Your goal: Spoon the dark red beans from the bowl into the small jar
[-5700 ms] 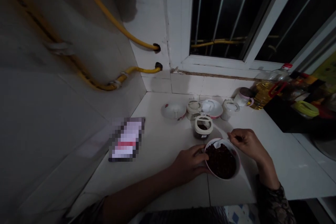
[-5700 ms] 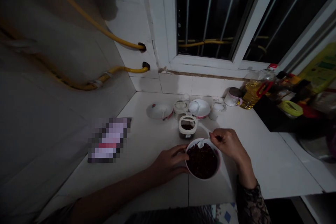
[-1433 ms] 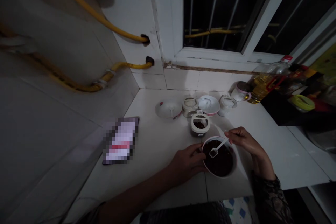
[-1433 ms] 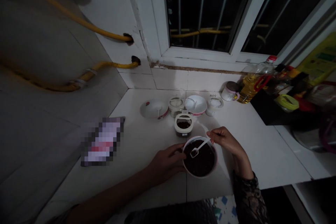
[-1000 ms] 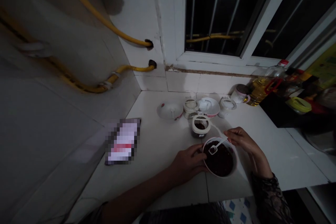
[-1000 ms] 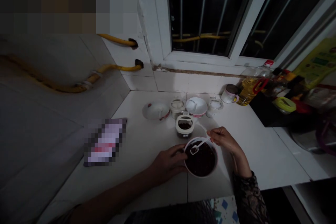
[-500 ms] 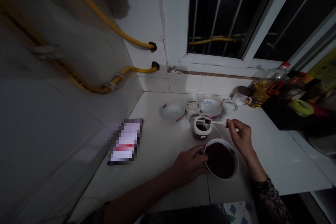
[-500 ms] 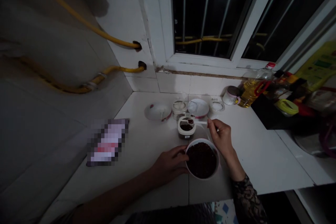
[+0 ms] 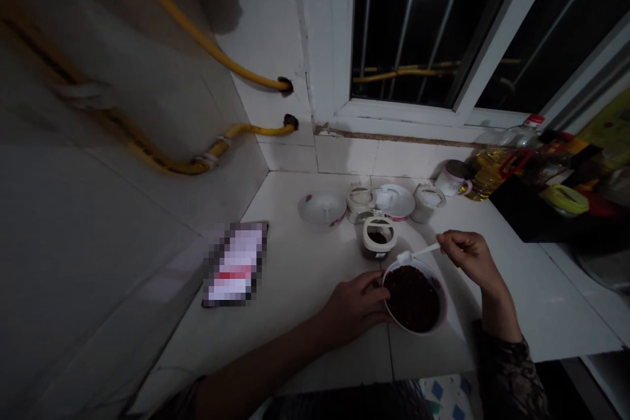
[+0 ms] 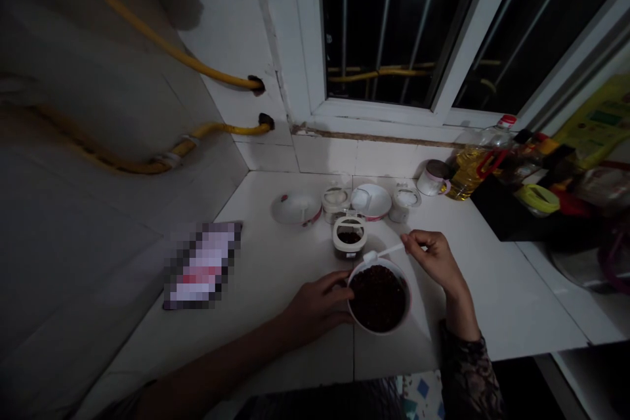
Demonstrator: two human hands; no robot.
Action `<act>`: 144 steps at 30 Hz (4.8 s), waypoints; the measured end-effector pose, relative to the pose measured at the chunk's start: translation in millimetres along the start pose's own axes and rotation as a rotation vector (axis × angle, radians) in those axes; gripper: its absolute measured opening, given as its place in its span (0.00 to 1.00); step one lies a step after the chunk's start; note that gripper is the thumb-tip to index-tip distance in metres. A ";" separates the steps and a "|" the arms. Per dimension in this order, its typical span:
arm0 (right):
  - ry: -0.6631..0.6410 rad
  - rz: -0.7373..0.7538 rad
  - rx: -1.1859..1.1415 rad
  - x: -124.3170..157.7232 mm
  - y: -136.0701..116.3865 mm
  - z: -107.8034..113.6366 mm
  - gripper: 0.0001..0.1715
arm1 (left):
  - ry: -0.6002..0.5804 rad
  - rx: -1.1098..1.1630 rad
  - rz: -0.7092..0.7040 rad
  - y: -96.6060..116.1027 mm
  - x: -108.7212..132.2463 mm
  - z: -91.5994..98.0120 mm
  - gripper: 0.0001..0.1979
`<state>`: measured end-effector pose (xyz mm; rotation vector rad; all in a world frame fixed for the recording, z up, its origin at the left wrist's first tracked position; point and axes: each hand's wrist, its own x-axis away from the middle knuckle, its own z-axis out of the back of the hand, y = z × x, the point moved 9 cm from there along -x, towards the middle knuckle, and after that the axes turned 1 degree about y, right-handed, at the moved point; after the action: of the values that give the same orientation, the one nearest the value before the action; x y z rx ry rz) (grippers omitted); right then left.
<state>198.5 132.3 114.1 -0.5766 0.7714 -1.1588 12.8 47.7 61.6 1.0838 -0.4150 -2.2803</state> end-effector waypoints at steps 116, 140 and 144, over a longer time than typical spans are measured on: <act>-0.395 -0.221 -0.124 11.4 30.4 -47.4 0.31 | -0.044 -0.026 0.009 -3.8 2.7 -4.9 0.16; -0.203 -0.437 -0.443 4.2 46.5 -40.3 0.30 | -0.021 -0.002 0.009 -2.5 1.1 -1.9 0.16; 0.031 -0.351 -0.407 -6.3 31.5 -26.7 0.30 | -0.025 -0.005 0.007 -2.2 0.0 -1.3 0.16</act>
<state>194.6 147.7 75.5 -1.0676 0.9672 -1.3403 13.0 49.4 59.7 1.0506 -0.4219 -2.2895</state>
